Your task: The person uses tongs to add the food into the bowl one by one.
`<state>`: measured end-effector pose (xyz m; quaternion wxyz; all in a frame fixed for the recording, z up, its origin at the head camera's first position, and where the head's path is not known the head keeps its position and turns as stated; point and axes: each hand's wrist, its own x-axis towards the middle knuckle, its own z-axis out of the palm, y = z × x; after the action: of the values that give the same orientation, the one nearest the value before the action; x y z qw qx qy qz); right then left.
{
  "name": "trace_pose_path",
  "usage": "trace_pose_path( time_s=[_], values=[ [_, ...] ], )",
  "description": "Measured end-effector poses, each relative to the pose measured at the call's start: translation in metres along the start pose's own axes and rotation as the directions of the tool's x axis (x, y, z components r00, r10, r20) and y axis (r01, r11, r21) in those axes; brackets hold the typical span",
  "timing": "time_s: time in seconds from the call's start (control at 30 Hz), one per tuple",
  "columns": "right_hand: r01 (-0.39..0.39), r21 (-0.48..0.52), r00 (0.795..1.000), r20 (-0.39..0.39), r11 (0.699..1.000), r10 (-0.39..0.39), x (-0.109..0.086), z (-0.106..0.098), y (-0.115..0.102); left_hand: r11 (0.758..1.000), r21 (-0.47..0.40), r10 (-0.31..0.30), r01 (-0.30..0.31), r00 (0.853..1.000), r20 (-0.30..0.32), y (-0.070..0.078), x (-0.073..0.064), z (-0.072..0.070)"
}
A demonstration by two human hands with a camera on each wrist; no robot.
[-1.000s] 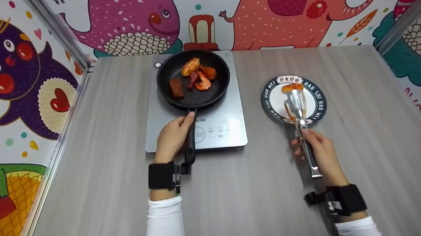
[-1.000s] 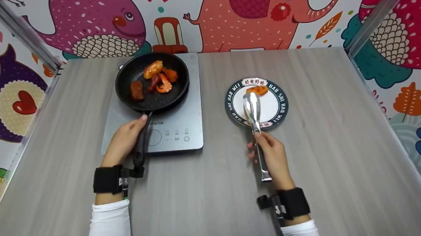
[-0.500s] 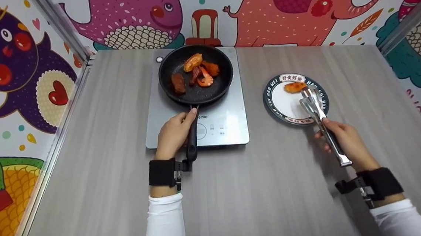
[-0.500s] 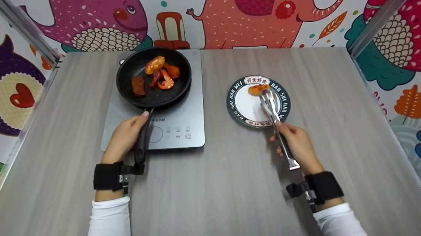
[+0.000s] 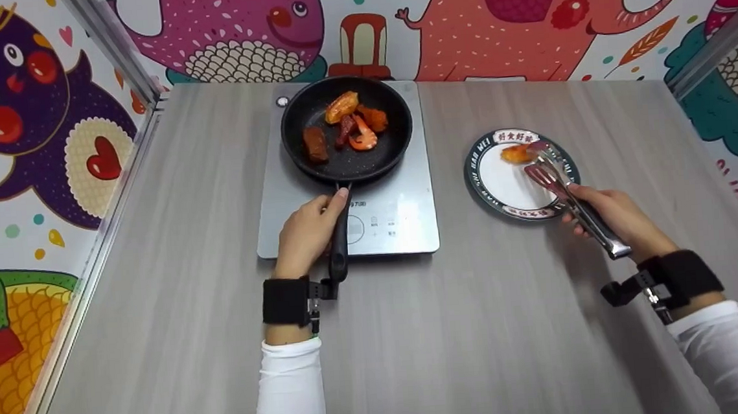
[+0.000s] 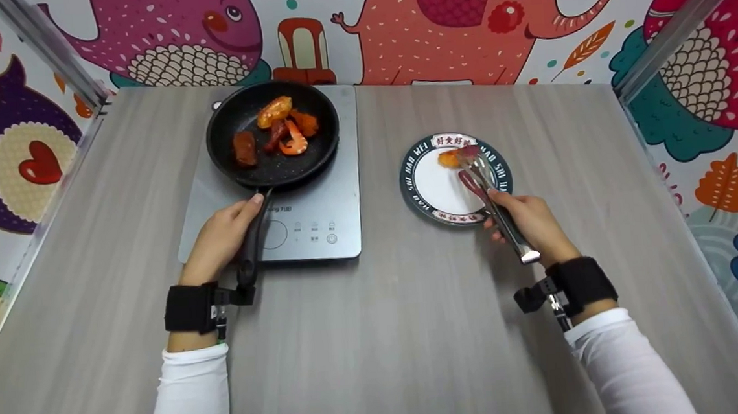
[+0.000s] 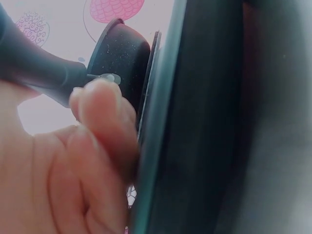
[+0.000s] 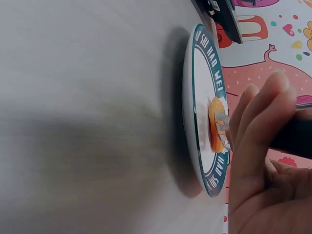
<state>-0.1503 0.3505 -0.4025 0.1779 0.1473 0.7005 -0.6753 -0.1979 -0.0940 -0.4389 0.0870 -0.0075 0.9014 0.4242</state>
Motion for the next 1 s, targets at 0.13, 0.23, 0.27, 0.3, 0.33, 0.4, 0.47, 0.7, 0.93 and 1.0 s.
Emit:
trace_pose_path(
  time_s=[0.13, 0.23, 0.27, 0.3, 0.33, 0.4, 0.47, 0.7, 0.93, 1.0],
  values=[
    [-0.026, -0.016, 1.0, 0.008, 1.0, 0.026, 0.009, -0.003, -0.006, 1.0, -0.017, 0.005, -0.005, 1.0, -0.004, 0.0, 0.0, 0.0],
    [-0.054, -0.018, 0.999, 0.003, 0.998, 0.054, 0.018, -0.006, -0.007, 1.0, -0.023, 0.001, -0.001, 1.0, -0.002, -0.001, 0.0, 0.0],
    [-0.065, -0.024, 0.998, -0.002, 0.998, 0.065, 0.021, -0.008, -0.008, 1.0, -0.022, -0.001, 0.001, 1.0, 0.0, -0.001, -0.001, 0.0],
    [-0.072, -0.026, 0.997, -0.006, 0.997, 0.072, 0.024, -0.01, -0.007, 1.0, -0.02, -0.004, 0.004, 1.0, -0.001, -0.002, -0.001, 0.0],
    [-0.078, -0.031, 0.997, -0.015, 0.997, 0.077, 0.027, -0.011, -0.007, 1.0, -0.016, -0.006, 0.006, 1.0, 0.0, -0.002, -0.001, 0.0],
    [-0.084, -0.058, 0.996, -0.029, 0.995, 0.083, 0.031, -0.014, -0.007, 1.0, -0.011, -0.009, 0.009, 1.0, 0.005, -0.003, -0.001, 0.0],
    [-0.092, -0.114, 0.995, -0.035, 0.989, 0.089, 0.035, -0.016, -0.01, 1.0, -0.013, -0.011, 0.011, 1.0, 0.009, -0.003, -0.001, 0.0],
    [-0.183, -0.376, 0.981, -0.013, 0.908, 0.192, 0.049, -0.022, -0.037, 1.0, -0.013, 0.002, -0.002, 1.0, 0.007, -0.002, 0.001, -0.001],
    [-0.231, -0.568, 0.953, 0.031, 0.79, 0.301, 0.066, -0.019, -0.069, 1.0, -0.008, -0.001, 0.001, 1.0, 0.004, -0.002, 0.0, 0.0],
    [-0.223, -0.626, 0.949, 0.037, 0.747, 0.314, 0.069, -0.016, -0.076, 1.0, -0.004, -0.005, 0.005, 1.0, 0.007, -0.002, 0.0, 0.001]
  ],
)
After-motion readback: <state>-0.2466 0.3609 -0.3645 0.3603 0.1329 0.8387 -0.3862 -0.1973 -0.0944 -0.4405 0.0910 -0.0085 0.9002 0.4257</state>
